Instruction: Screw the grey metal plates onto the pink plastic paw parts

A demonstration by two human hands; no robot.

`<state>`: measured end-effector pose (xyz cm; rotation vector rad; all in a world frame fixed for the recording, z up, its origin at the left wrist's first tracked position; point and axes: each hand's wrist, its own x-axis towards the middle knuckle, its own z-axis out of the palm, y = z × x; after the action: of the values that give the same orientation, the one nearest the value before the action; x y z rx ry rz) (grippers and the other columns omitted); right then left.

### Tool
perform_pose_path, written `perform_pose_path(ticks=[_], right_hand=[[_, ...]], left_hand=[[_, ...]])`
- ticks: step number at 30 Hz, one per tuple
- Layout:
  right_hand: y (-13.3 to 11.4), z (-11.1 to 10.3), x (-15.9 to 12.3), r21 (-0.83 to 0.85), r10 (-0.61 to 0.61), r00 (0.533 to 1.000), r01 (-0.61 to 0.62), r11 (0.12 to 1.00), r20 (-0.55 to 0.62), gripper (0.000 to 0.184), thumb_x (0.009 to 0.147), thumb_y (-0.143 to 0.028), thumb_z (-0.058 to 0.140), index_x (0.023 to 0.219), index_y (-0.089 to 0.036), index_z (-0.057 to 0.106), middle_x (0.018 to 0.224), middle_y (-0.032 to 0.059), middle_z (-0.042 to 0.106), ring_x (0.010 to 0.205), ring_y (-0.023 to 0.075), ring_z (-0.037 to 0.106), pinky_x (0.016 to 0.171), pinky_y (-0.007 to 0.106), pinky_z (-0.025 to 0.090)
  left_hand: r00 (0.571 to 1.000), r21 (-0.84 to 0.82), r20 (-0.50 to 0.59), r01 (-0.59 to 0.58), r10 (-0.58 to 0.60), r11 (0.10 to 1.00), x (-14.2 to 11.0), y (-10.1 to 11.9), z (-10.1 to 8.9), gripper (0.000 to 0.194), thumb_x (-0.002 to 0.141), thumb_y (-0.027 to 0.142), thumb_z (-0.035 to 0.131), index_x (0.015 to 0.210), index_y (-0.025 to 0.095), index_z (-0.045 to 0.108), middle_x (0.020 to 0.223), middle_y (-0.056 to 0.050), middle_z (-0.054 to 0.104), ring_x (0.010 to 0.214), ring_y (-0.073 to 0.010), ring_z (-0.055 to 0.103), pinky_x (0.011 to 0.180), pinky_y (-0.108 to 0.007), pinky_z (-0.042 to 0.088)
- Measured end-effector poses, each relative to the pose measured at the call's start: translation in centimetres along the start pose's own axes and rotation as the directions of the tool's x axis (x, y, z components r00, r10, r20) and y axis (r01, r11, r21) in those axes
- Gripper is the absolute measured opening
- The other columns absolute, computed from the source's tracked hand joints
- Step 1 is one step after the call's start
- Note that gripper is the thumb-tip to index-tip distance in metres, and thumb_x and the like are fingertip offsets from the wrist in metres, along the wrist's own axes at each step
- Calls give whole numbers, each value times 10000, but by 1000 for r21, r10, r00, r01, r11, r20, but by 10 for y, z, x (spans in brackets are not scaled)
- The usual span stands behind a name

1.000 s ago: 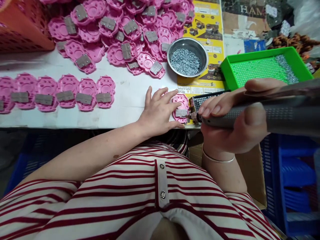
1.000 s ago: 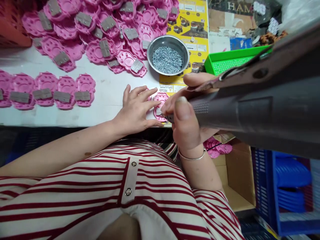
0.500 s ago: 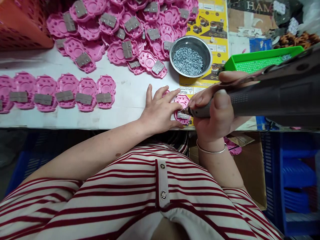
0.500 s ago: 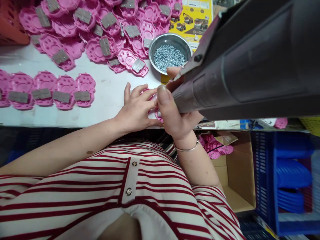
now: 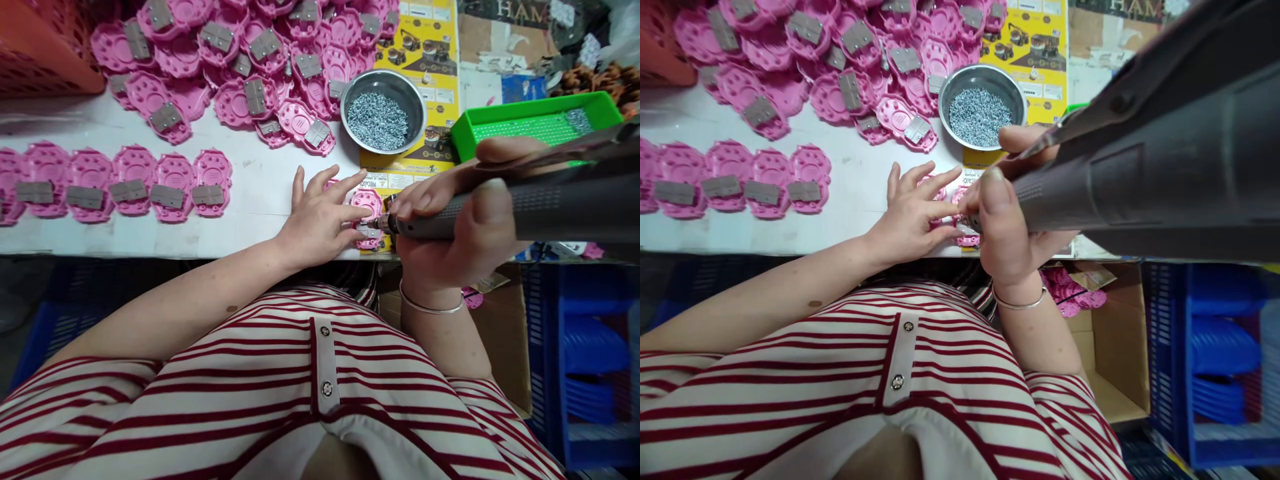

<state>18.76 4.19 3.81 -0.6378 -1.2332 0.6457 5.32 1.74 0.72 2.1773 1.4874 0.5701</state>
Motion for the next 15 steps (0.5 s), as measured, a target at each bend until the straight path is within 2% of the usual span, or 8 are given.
perform_pose_path(ticks=[1, 4, 7, 9, 11, 15], right_hand=[[-4, 1, 2, 52, -29, 999, 31, 998, -42, 217, 785, -451, 706, 939, -304, 663, 618, -75, 508, 370, 70, 407, 373, 254, 409], [-15, 6, 5, 152, -17, 999, 23, 988, -39, 194, 756, -396, 715, 890, -265, 668, 495, -109, 454, 346, 71, 393, 388, 243, 427], [-21, 8, 7, 155, 33, 997, -22, 988, -72, 191, 754, -400, 701, 873, -257, 654, 505, -111, 482, 357, 69, 393, 391, 253, 417], [-22, 8, 7, 177, 42, 998, -33, 984, -50, 188, 760, -387, 701, 871, -245, 648, 503, -109, 485, 354, 70, 397, 379, 256, 404], [-20, 8, 7, 178, 34, 999, -30, 984, -23, 188, 767, -389, 708, 874, -248, 645, 494, -112, 462, 351, 72, 390, 379, 258, 404], [-9, 6, 4, 91, -28, 996, 36, 995, -87, 231, 768, -455, 727, 906, -285, 655, 505, -108, 399, 346, 73, 321, 365, 266, 381]], left_hand=[[1000, -8, -20, 4, -5, 1000, 0, 0, 0, 191, 849, 419, 739, 1037, 392, 759, 1543, 61, 458, 1459, -351, 298, 1197, -707, 41], [999, -38, -49, 11, -12, 999, 0, 2, -1, 81, 854, 377, 741, 921, 370, 788, 1508, 63, 503, 1451, -333, 316, 1210, -678, 54], [998, -71, -51, 22, -25, 997, 0, 3, -2, 91, 814, 434, 778, 866, 360, 792, 1490, 57, 524, 1441, -336, 326, 1206, -680, 68], [999, -82, -41, 28, -31, 996, 1, 3, -2, 129, 805, 475, 777, 844, 353, 790, 1490, 58, 525, 1436, -334, 335, 1205, -675, 83], [999, -71, -24, 34, -36, 997, 1, 3, -2, 163, 806, 503, 767, 872, 355, 787, 1494, 58, 520, 1433, -333, 342, 1205, -672, 91], [999, 19, 21, 33, -34, 999, 1, 2, -3, 383, 781, 557, 766, 1104, 353, 746, 1535, 13, 473, 1439, -379, 323, 1191, -712, 65]])
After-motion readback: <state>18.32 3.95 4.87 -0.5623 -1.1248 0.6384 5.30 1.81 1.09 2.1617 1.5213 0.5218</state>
